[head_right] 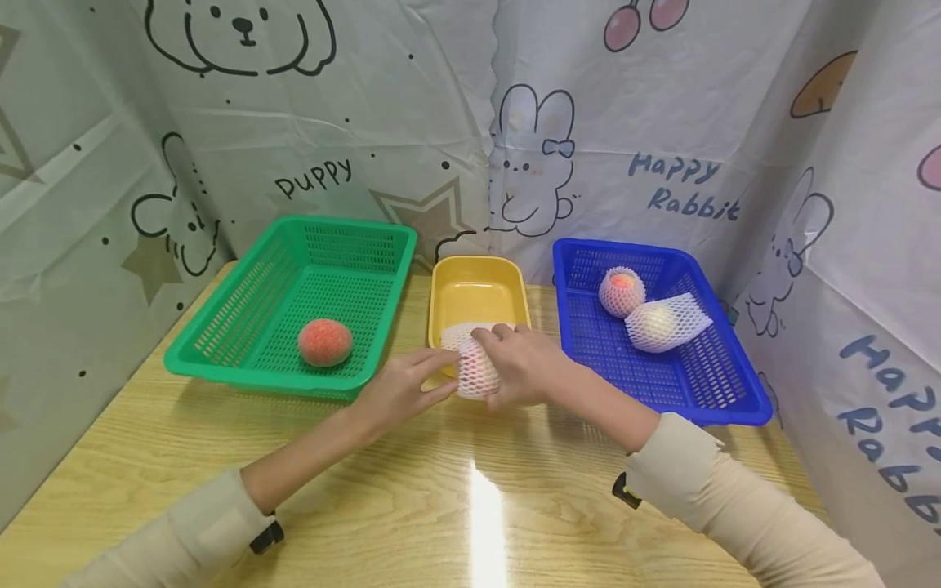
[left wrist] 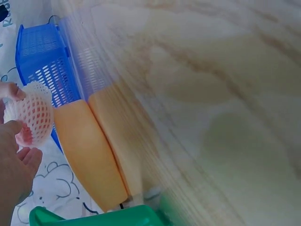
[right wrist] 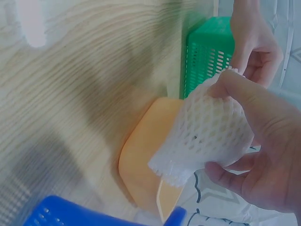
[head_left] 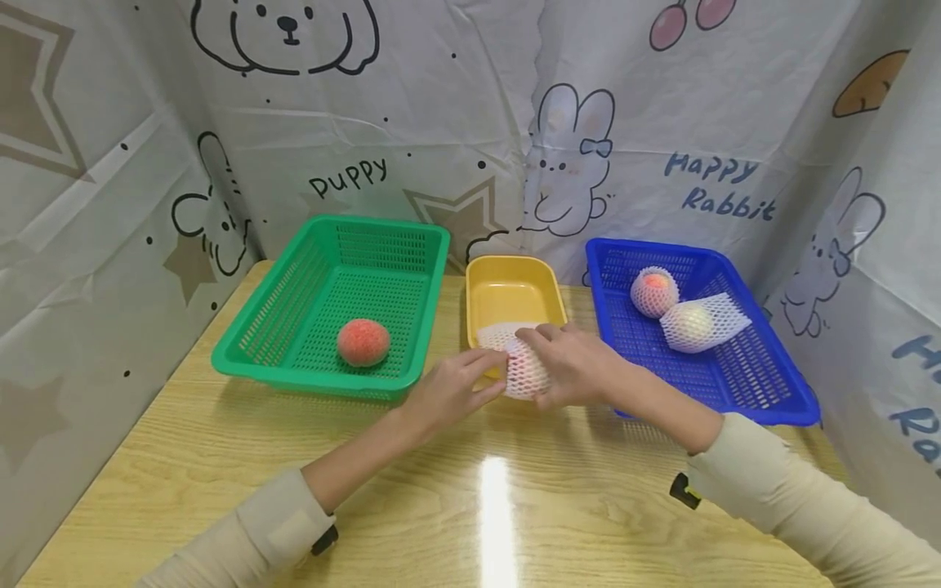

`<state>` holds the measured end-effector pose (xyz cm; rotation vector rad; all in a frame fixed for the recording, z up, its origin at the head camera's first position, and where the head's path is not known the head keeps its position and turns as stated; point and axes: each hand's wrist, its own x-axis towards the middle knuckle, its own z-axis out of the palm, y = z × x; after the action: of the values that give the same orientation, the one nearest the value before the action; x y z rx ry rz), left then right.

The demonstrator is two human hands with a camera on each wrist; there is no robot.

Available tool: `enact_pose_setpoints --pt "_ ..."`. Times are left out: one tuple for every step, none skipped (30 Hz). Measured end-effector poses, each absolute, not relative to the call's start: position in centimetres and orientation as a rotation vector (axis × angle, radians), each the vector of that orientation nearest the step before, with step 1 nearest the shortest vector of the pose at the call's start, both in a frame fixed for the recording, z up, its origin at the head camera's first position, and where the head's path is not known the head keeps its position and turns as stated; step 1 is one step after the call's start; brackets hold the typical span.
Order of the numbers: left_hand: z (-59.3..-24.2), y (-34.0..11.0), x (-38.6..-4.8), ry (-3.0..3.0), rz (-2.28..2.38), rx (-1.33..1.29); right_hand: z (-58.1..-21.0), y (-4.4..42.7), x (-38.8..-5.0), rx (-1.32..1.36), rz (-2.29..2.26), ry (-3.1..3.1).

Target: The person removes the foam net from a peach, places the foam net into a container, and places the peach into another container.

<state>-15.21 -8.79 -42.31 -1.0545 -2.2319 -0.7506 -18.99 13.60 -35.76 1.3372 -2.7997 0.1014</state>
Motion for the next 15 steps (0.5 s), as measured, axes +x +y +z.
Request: enact_pose_setpoints --pt "-42.41 -8.78 -15.15 -2.237 -0.749 -1.052 -35.81 13.52 -18.92 1.338 0.094 -2.805" --pt "-42.51 -8.77 -15.1 -2.243 -0.747 -1.05 -35.85 13.43 -18.85 1.339 0.088 -2.809" --pt "-42.59 -8.77 -15.04 -2.25 -0.744 -1.045 -35.93 13.36 -18.81 1.338 0.081 -2.812" --pt "-42.69 -8.76 -15.0 -2.259 -0.74 -1.04 -36.02 13.31 -18.77 1.337 0.073 -2.816" --pt "-42.74 -8.77 -14.94 -2.266 -0.736 -1.035 -36.11 13.25 -18.75 1.337 0.062 -2.817" --pt "-42.82 -8.78 -14.88 -2.273 -0.739 -1.032 -36.23 13.22 -18.74 1.338 0.058 -2.817" --pt "-42.91 -8.81 -14.86 -2.278 -0.741 -1.029 -36.35 13.18 -18.71 1.342 0.055 -2.816" --pt "-42.98 -8.84 -14.84 -2.285 -0.746 -1.029 -36.45 13.13 -18.68 1.344 0.051 -2.814" --pt "-43.02 -8.88 -14.82 -2.288 -0.751 -1.03 -36.55 13.11 -18.66 1.346 0.052 -2.812" --pt "-43.07 -8.92 -14.8 -2.289 -0.757 -1.034 -36.65 13.09 -18.63 1.35 0.052 -2.811" --pt "-43.11 -8.96 -14.79 -2.289 -0.764 -1.036 -36.7 13.07 -18.59 1.352 0.053 -2.807" --pt "-43.16 -8.99 -14.79 -2.287 -0.772 -1.038 -36.75 13.06 -18.56 1.351 0.056 -2.807" --pt "-43.19 -9.03 -14.8 -2.286 -0.776 -1.037 -36.77 13.04 -18.51 1.347 0.057 -2.811" --pt "-43.19 -9.05 -14.79 -2.284 -0.784 -1.036 -36.79 13.02 -18.48 1.342 0.057 -2.812" --pt "-43.2 -9.07 -14.79 -2.282 -0.791 -1.033 -36.78 13.01 -18.45 1.337 0.054 -2.814"
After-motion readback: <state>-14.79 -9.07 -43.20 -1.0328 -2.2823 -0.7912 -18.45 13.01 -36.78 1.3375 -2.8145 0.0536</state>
